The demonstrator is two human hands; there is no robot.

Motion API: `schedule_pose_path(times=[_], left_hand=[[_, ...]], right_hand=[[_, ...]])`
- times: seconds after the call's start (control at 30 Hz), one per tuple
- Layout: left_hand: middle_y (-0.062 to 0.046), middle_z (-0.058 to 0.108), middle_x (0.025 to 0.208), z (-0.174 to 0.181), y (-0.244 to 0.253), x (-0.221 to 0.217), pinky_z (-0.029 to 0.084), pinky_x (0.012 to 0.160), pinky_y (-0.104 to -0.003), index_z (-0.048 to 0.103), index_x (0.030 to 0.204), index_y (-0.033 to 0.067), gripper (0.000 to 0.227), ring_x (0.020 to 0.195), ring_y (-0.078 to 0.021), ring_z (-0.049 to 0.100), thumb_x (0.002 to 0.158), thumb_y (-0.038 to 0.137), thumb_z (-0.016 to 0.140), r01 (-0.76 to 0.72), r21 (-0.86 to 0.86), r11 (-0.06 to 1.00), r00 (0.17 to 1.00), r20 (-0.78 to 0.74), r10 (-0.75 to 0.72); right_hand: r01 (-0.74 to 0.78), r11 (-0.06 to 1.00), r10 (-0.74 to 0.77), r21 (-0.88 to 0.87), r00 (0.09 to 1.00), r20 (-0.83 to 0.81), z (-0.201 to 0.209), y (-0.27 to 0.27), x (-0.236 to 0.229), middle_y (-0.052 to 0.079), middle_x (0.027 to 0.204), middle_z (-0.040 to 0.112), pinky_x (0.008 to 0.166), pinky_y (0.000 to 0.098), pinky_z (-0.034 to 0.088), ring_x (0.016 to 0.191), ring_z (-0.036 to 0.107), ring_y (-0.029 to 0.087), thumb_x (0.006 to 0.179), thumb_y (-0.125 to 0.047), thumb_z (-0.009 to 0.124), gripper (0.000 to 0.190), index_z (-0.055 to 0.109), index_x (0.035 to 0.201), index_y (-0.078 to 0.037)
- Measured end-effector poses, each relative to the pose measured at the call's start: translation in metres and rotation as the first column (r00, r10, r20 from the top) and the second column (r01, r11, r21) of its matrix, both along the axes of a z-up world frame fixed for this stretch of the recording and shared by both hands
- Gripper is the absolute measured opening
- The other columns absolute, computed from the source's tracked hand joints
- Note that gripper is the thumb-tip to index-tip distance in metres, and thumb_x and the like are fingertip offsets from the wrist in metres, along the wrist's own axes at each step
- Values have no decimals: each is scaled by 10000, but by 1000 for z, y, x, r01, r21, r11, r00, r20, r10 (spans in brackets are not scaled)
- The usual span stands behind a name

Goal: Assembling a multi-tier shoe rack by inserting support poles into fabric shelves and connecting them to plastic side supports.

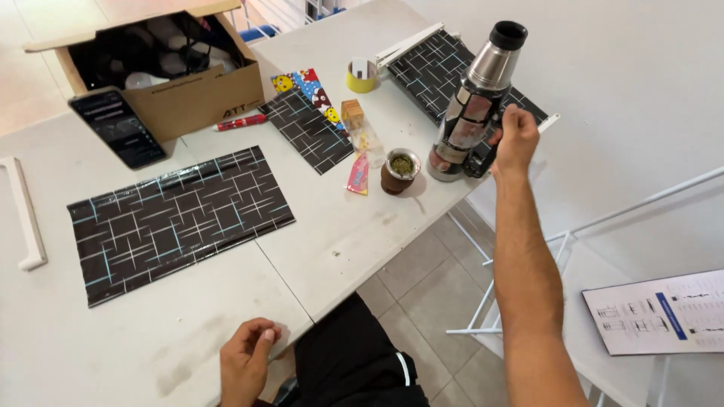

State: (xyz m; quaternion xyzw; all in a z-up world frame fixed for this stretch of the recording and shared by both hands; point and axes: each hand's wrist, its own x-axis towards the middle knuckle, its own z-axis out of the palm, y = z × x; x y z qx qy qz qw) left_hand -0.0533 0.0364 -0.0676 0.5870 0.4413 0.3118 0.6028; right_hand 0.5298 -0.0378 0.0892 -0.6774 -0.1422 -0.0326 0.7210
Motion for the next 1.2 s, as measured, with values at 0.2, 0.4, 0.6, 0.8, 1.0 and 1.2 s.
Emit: schedule_pose_path(times=[0.2,0.4,0.6,0.8,1.0,1.2], left_hand=[[-73,824,846,30,-2,0,607,792,-276,755,944,41,139,808,-156,759,915,120,645,67,44,997,997,-41,-65],[-71,823,853,30,3,-2,591,789,-269,760,951,38,133,806,-151,742,906,101,652,91,-15,996,996,-18,-92],[-41,827,861,41,3,-2,601,774,-261,765,949,66,138,806,-137,752,910,131,649,110,1,994,991,-76,-109],[-48,821,846,38,2,-2,632,785,-266,755,944,60,128,817,-145,769,915,133,654,109,33,993,994,-27,-108],[-52,826,858,37,2,-3,646,795,-270,749,962,60,154,831,-151,788,918,177,660,106,49,993,994,-29,-105],[-57,824,861,36,2,-3,641,793,-269,752,968,57,157,830,-151,781,916,174,662,104,44,994,994,-24,-103]], right_hand=[[120,888,-3,-444,967,255,52,-24,-20,-84,662,556,586,245,412,649,485,58,927,-277,775,236,715,788,-95],[182,449,204,-875,932,299,99,-38,-87,-57,632,622,559,304,394,608,516,106,852,-391,671,244,746,771,-173],[235,192,265,-953,923,281,97,-38,-101,16,601,572,550,378,401,632,508,217,808,-385,596,263,666,699,-156],[301,99,329,-948,890,317,85,-38,-86,32,687,674,598,405,463,695,598,254,825,-410,611,273,743,777,-176],[307,31,330,-951,895,299,89,-30,-93,58,723,700,581,409,482,717,623,274,844,-438,607,314,781,894,-182],[344,-40,363,-938,880,307,91,-22,-92,57,793,730,638,427,511,789,659,288,852,-449,592,320,785,891,-197]])
